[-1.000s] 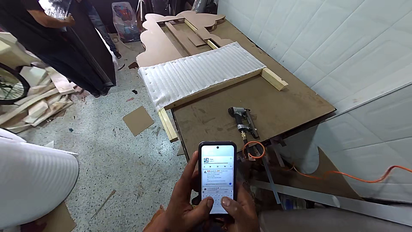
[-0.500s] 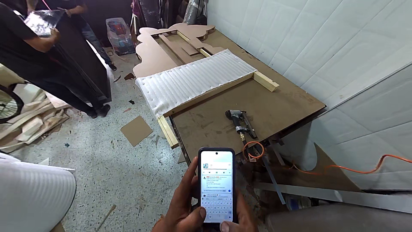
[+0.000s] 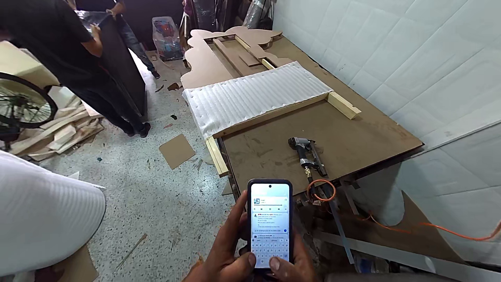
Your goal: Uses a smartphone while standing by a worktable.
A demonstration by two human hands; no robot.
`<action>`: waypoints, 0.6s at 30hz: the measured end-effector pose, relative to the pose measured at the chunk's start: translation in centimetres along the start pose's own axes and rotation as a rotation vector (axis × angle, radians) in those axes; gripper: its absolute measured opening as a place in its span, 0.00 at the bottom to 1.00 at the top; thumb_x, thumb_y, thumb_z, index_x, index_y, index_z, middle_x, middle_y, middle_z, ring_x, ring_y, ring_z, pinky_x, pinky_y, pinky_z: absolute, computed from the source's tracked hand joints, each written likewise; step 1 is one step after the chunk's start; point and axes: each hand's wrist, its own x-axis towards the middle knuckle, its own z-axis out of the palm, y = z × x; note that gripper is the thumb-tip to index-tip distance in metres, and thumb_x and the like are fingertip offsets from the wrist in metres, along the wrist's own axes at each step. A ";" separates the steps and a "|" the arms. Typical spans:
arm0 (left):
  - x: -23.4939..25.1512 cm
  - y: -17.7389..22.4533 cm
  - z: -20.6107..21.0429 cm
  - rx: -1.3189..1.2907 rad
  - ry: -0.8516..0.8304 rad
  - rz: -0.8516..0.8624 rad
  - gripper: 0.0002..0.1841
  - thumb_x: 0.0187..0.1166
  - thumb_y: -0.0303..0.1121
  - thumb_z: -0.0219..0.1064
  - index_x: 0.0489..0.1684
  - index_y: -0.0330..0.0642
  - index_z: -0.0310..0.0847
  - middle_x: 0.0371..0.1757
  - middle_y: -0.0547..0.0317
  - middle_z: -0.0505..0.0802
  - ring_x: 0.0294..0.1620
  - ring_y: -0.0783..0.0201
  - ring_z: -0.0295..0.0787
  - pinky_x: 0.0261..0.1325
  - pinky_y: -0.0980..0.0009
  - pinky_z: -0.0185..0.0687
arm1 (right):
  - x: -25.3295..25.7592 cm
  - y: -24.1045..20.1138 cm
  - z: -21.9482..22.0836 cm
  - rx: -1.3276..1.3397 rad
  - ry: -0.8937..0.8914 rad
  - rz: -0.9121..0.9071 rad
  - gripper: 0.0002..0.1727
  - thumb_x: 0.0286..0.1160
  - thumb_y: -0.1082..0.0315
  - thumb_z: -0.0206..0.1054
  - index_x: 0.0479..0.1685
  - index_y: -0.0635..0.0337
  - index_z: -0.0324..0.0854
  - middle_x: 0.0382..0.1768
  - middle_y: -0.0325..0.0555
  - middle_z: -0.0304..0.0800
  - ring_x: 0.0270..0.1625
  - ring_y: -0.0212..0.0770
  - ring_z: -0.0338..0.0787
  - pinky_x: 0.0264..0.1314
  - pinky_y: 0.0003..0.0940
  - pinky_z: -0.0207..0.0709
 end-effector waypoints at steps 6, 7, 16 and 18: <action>0.7 0.0 1.1 0.086 0.078 0.031 0.49 0.81 0.32 0.65 0.97 0.51 0.28 0.77 0.36 0.79 0.67 0.46 0.88 0.65 0.51 0.89 | 0.7 -0.9 -0.4 -0.105 -0.029 -0.004 0.42 0.72 0.72 0.75 0.84 0.59 0.52 0.62 0.51 0.89 0.54 0.48 0.95 0.48 0.48 0.95; 0.7 0.0 1.3 0.092 0.091 0.037 0.49 0.81 0.30 0.65 0.97 0.50 0.28 0.77 0.36 0.80 0.67 0.46 0.88 0.65 0.51 0.89 | 0.8 -1.1 -0.4 -0.127 -0.033 -0.001 0.42 0.70 0.73 0.75 0.83 0.60 0.52 0.61 0.51 0.89 0.54 0.48 0.95 0.47 0.48 0.95; 1.8 -1.0 3.7 0.156 0.200 0.036 0.52 0.76 0.25 0.70 0.97 0.49 0.33 0.73 0.38 0.83 0.62 0.47 0.91 0.61 0.52 0.92 | 1.3 -2.1 -2.5 0.034 -0.056 -0.004 0.32 0.82 0.68 0.65 0.84 0.55 0.57 0.64 0.47 0.89 0.60 0.45 0.93 0.56 0.47 0.92; 2.4 -1.1 4.0 0.151 0.196 0.042 0.53 0.74 0.24 0.71 0.97 0.49 0.32 0.74 0.39 0.83 0.63 0.47 0.90 0.60 0.52 0.92 | 1.4 -2.3 -3.5 0.078 -0.121 -0.006 0.36 0.80 0.69 0.67 0.86 0.51 0.55 0.67 0.46 0.87 0.62 0.45 0.92 0.59 0.48 0.91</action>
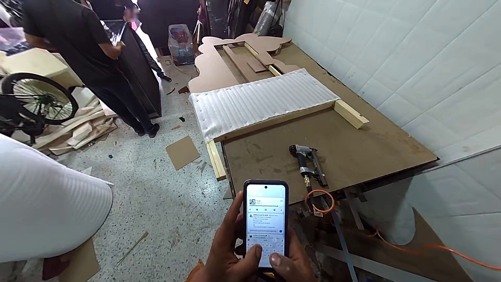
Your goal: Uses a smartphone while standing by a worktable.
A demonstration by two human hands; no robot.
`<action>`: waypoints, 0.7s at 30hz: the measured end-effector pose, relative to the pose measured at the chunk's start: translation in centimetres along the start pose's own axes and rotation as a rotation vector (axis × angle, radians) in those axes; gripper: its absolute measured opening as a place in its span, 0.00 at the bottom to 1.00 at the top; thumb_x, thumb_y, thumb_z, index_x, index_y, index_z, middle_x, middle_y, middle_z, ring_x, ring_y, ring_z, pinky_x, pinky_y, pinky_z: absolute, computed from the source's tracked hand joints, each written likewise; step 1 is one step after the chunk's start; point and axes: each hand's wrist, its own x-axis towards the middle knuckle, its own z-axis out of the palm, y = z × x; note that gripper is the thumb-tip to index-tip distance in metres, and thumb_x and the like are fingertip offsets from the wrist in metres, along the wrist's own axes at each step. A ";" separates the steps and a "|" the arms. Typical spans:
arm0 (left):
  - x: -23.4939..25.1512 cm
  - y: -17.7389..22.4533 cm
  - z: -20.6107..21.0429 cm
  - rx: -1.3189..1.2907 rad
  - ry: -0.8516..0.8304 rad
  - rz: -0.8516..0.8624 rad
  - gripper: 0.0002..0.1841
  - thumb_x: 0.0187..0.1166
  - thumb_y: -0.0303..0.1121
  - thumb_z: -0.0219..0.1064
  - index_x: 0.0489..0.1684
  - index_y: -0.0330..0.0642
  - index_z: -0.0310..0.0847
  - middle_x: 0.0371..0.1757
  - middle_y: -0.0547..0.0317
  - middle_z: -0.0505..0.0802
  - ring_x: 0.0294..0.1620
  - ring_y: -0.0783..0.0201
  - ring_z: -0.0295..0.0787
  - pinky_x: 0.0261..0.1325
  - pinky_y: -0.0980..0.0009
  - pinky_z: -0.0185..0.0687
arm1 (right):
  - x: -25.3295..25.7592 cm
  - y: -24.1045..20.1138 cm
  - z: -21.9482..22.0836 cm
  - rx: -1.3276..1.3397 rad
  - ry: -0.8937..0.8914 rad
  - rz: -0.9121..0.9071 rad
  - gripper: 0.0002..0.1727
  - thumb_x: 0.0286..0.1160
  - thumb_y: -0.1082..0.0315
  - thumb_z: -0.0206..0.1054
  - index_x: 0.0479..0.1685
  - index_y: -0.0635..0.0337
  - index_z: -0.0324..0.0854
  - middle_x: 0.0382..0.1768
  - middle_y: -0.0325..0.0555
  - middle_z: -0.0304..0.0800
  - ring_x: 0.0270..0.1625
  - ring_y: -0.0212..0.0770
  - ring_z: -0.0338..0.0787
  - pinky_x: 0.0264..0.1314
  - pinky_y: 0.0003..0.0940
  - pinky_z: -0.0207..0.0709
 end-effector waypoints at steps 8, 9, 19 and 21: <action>1.3 -1.0 1.1 -0.032 -0.061 0.000 0.57 0.71 0.28 0.73 0.98 0.54 0.29 0.76 0.38 0.80 0.65 0.46 0.88 0.59 0.52 0.92 | 0.4 -1.4 -1.9 0.019 -0.045 -0.012 0.38 0.78 0.72 0.66 0.87 0.53 0.52 0.69 0.47 0.86 0.64 0.44 0.91 0.61 0.46 0.90; 1.4 -1.0 1.2 -0.035 -0.062 -0.005 0.57 0.71 0.28 0.73 0.98 0.55 0.29 0.77 0.39 0.79 0.66 0.46 0.88 0.58 0.52 0.92 | 0.5 -1.5 -2.1 0.031 -0.048 -0.018 0.38 0.79 0.72 0.66 0.88 0.52 0.52 0.69 0.48 0.86 0.64 0.45 0.91 0.60 0.47 0.90; 1.8 -1.5 1.1 0.073 -0.108 0.020 0.56 0.73 0.36 0.73 0.98 0.59 0.28 0.78 0.41 0.79 0.66 0.47 0.88 0.62 0.53 0.91 | 1.9 -1.5 -2.1 -0.007 0.127 -0.010 0.28 0.77 0.64 0.73 0.75 0.59 0.71 0.55 0.54 0.93 0.49 0.47 0.97 0.43 0.44 0.95; 1.9 -1.3 0.8 0.049 -0.091 0.005 0.55 0.74 0.36 0.71 0.98 0.58 0.28 0.79 0.39 0.78 0.66 0.46 0.88 0.61 0.51 0.91 | 1.9 -1.1 -2.6 0.061 0.027 -0.001 0.32 0.79 0.65 0.71 0.82 0.54 0.65 0.62 0.53 0.91 0.55 0.48 0.95 0.47 0.47 0.94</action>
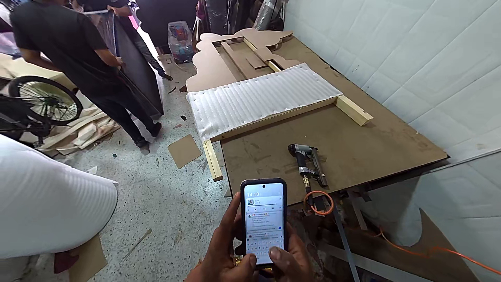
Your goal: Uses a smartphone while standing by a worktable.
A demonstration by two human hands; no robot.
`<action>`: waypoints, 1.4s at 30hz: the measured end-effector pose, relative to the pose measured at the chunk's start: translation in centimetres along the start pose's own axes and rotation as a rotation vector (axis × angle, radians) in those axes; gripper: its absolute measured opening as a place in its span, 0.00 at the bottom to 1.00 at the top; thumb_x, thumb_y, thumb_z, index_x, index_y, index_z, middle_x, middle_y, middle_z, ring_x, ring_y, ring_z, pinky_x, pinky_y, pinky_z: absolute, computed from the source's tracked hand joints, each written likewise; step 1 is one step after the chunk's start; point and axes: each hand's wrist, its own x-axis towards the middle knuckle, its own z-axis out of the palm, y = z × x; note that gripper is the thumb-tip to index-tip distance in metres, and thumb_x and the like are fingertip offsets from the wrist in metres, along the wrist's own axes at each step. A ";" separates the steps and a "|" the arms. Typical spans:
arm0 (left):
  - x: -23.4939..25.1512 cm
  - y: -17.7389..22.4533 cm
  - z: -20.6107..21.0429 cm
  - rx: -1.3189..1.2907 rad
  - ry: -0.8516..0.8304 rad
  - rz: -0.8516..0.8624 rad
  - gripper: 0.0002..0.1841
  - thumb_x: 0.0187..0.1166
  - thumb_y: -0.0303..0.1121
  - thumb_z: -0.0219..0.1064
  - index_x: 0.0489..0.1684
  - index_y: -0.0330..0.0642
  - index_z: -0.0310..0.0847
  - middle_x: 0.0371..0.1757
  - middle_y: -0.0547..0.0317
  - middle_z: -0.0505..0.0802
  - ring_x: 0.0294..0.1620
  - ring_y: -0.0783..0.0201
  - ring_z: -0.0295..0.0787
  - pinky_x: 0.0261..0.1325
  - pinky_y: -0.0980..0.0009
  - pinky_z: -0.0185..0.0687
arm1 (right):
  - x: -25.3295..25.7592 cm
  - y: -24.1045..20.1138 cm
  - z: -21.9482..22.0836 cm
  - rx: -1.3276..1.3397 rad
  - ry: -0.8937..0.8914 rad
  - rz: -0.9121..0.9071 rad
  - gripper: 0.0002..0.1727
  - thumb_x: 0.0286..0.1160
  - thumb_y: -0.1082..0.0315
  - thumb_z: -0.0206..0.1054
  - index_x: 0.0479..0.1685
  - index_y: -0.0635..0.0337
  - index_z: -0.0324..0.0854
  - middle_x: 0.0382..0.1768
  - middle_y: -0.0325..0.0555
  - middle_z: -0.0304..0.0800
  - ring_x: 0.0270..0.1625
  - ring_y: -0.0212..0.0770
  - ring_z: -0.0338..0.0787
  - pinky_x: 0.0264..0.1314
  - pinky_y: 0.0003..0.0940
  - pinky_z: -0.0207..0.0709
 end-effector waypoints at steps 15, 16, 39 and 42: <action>-1.2 0.7 -2.1 0.010 0.120 -0.002 0.53 0.76 0.32 0.73 0.98 0.56 0.32 0.74 0.41 0.83 0.64 0.48 0.89 0.63 0.52 0.91 | 0.9 1.5 2.5 -0.067 -0.011 0.042 0.34 0.79 0.68 0.69 0.83 0.58 0.59 0.62 0.51 0.90 0.56 0.46 0.95 0.50 0.45 0.94; -1.2 0.8 -2.2 0.015 0.146 -0.009 0.53 0.76 0.31 0.73 0.97 0.56 0.34 0.73 0.42 0.84 0.63 0.48 0.91 0.61 0.53 0.92 | 0.9 1.6 2.6 -0.071 -0.039 0.044 0.36 0.78 0.68 0.70 0.84 0.57 0.57 0.64 0.50 0.89 0.59 0.45 0.94 0.54 0.45 0.93; -2.2 1.4 -4.6 -0.044 0.136 -0.006 0.49 0.80 0.39 0.70 0.97 0.54 0.34 0.73 0.40 0.83 0.63 0.48 0.90 0.60 0.56 0.91 | 0.9 3.1 5.2 -0.095 -0.047 0.032 0.40 0.76 0.67 0.72 0.85 0.57 0.53 0.64 0.52 0.88 0.55 0.49 0.95 0.48 0.48 0.94; -2.4 1.2 -4.8 -0.063 0.120 -0.007 0.50 0.80 0.46 0.70 0.97 0.54 0.34 0.74 0.39 0.82 0.65 0.47 0.89 0.62 0.54 0.90 | 1.0 3.1 5.1 -0.083 -0.036 0.046 0.39 0.77 0.67 0.71 0.84 0.58 0.53 0.63 0.56 0.88 0.55 0.54 0.95 0.44 0.52 0.94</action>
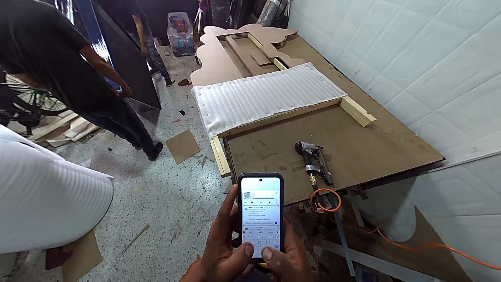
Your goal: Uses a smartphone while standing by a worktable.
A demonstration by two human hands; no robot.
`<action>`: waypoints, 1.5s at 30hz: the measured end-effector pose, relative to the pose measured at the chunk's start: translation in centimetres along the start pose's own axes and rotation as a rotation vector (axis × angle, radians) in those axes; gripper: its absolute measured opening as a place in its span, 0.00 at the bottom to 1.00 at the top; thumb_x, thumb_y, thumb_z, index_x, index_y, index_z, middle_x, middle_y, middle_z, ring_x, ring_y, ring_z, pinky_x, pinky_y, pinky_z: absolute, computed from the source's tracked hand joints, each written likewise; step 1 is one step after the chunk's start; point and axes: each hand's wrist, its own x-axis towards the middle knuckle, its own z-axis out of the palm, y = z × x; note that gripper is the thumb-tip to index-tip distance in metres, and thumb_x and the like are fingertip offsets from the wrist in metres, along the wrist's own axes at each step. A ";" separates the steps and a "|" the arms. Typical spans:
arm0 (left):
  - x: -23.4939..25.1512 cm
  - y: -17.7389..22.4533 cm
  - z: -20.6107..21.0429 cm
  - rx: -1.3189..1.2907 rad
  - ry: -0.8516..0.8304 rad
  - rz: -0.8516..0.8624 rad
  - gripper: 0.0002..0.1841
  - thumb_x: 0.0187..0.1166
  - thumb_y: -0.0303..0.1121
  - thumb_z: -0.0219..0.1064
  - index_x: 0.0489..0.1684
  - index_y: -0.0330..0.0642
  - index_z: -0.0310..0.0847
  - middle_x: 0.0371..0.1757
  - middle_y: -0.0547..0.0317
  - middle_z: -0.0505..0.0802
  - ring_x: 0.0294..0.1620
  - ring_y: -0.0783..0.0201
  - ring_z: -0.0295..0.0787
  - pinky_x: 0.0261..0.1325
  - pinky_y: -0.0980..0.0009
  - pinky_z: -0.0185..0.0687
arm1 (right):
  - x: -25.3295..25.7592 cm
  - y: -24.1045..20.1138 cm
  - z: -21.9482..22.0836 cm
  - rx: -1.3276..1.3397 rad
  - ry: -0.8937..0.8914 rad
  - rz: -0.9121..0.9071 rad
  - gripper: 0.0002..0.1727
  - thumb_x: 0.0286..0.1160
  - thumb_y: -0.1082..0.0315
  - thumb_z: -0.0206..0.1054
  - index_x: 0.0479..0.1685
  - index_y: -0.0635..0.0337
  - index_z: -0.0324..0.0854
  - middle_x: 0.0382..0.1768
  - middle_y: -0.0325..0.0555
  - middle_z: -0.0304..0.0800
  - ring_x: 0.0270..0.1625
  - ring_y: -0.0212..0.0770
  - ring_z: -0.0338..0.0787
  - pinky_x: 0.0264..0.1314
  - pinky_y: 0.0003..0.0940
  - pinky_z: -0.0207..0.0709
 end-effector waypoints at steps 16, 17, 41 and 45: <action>0.2 -0.2 -0.1 -0.027 -0.089 -0.025 0.50 0.81 0.45 0.66 0.97 0.55 0.28 0.78 0.38 0.79 0.68 0.46 0.87 0.66 0.51 0.88 | 0.0 0.2 -1.0 0.052 0.001 -0.015 0.38 0.77 0.64 0.72 0.84 0.56 0.58 0.63 0.56 0.89 0.55 0.52 0.95 0.44 0.50 0.94; 0.2 -0.1 -0.2 -0.034 -0.087 -0.032 0.49 0.81 0.41 0.65 0.97 0.56 0.29 0.78 0.38 0.79 0.68 0.46 0.87 0.67 0.51 0.87 | -0.1 0.1 -1.1 0.038 -0.023 -0.008 0.40 0.75 0.65 0.73 0.85 0.55 0.56 0.64 0.54 0.88 0.57 0.52 0.94 0.46 0.50 0.94; -0.8 0.7 -0.2 -0.048 -0.160 0.007 0.54 0.76 0.53 0.69 0.97 0.57 0.28 0.78 0.40 0.78 0.68 0.47 0.85 0.63 0.54 0.88 | -1.0 0.3 -0.1 0.036 0.059 -0.024 0.35 0.75 0.64 0.75 0.80 0.57 0.62 0.59 0.60 0.90 0.48 0.56 0.96 0.34 0.50 0.94; -1.0 0.6 -0.2 -0.016 -0.157 0.035 0.54 0.76 0.53 0.69 0.97 0.55 0.28 0.80 0.40 0.77 0.70 0.46 0.84 0.66 0.52 0.87 | -0.7 0.3 0.3 0.014 0.103 -0.024 0.31 0.77 0.62 0.74 0.76 0.60 0.67 0.55 0.62 0.92 0.45 0.55 0.97 0.32 0.49 0.94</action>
